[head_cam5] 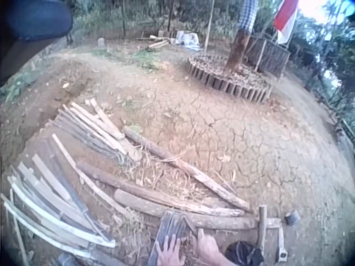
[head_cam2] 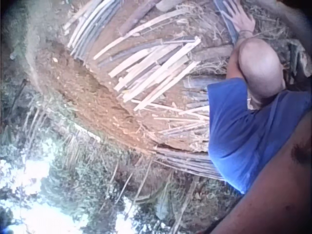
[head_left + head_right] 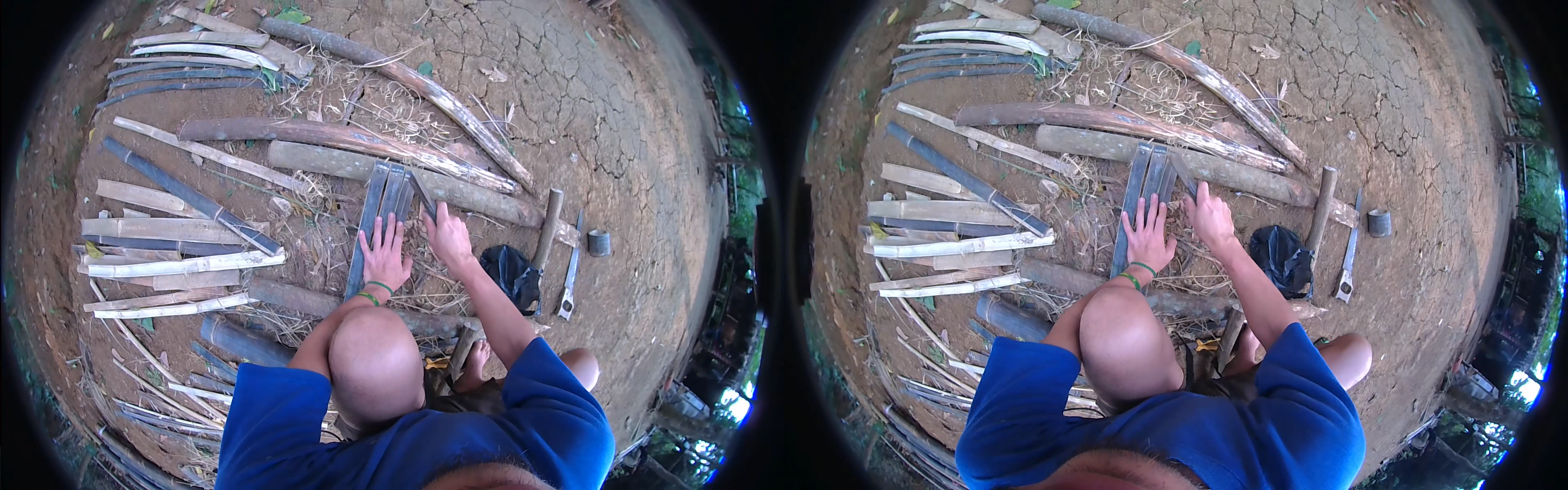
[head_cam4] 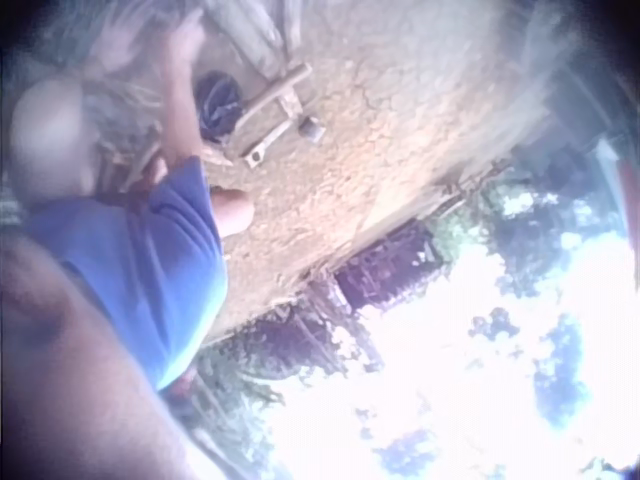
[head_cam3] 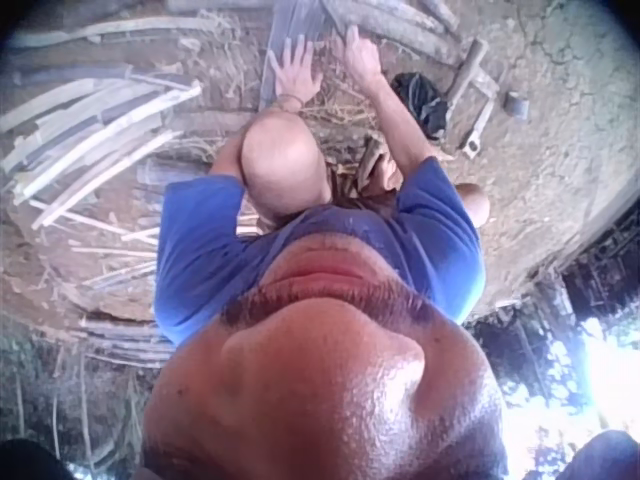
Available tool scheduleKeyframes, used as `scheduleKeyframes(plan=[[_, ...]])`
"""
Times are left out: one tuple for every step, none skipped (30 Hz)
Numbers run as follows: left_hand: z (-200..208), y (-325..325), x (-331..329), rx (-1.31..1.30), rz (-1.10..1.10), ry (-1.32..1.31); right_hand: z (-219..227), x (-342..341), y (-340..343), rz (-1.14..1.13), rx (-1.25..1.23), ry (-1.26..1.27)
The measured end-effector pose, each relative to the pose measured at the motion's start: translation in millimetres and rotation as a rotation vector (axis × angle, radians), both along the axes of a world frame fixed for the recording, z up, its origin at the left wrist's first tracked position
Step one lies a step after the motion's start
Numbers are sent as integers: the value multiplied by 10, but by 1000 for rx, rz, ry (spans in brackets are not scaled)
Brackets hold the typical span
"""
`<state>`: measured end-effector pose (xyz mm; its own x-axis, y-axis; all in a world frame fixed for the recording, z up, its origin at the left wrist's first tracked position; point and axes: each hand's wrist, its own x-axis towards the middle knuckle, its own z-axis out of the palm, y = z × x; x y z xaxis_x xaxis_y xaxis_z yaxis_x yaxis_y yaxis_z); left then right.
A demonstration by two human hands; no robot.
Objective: The person sits on the ground and uses a machete to split a long piece of bamboo into smaller strips. They repeatedly position the bamboo on a log, strike it with the machete, and separate the resulting pieces.
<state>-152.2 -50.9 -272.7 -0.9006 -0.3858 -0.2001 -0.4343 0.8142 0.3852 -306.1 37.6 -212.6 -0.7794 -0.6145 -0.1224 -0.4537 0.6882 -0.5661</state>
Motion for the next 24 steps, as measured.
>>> scheduleKeyframes(plan=[[2,-21,-13,9,5,-3,-28,-51,-14,-13,115,-42],[6,-32,-25,9,1,4,-53,-105,-22,-26,231,-83],[10,-40,-40,10,-3,11,-38,-94,55,-24,146,-84],[10,-20,12,18,-1,-1,77,-60,14,-25,66,-74],[5,-29,23,19,0,9,231,-31,-37,-27,-13,-64],[-3,-38,10,19,2,13,402,-22,-87,-36,-91,-50],[-3,-26,35,22,-1,12,584,-3,-150,-22,-109,-99],[-2,-28,13,20,-2,25,584,29,-185,-10,-172,-45],[8,-26,18,15,7,50,575,65,-222,2,-235,10],[17,-29,0,23,8,41,568,62,-237,15,-299,69],[30,-26,-11,32,6,33,387,23,-200,37,-314,99],[39,-19,-14,39,3,23,138,-22,-123,32,-148,45],[43,-14,-26,30,-2,24,-113,-99,-39,29,16,-6],[25,-15,-11,18,1,20,-138,-152,-80,32,177,-61],[6,-17,-1,6,4,16,-142,-217,-77,32,157,-55],[-18,-85,-77,-3,9,23,9,-294,-213,3,64,-58],[-7,-84,-67,1,11,12,203,-253,-289,-29,-18,-77],[13,-35,5,12,10,-6,354,-160,-284,-66,-91,-106],[24,-7,27,3,-1,-17,441,-109,-233,-51,-107,-75],[17,-8,18,4,1,-14,395,-108,-212,-21,-166,-17],[3,-18,-1,6,3,-11,287,-102,-181,10,-224,41],[13,-11,-10,10,3,-7,177,-87,-130,40,-281,101],[20,9,-16,14,0,0,24,-101,-51,79,-233,77],[28,5,-13,7,-1,2,-169,-146,17,87,154,-18]])
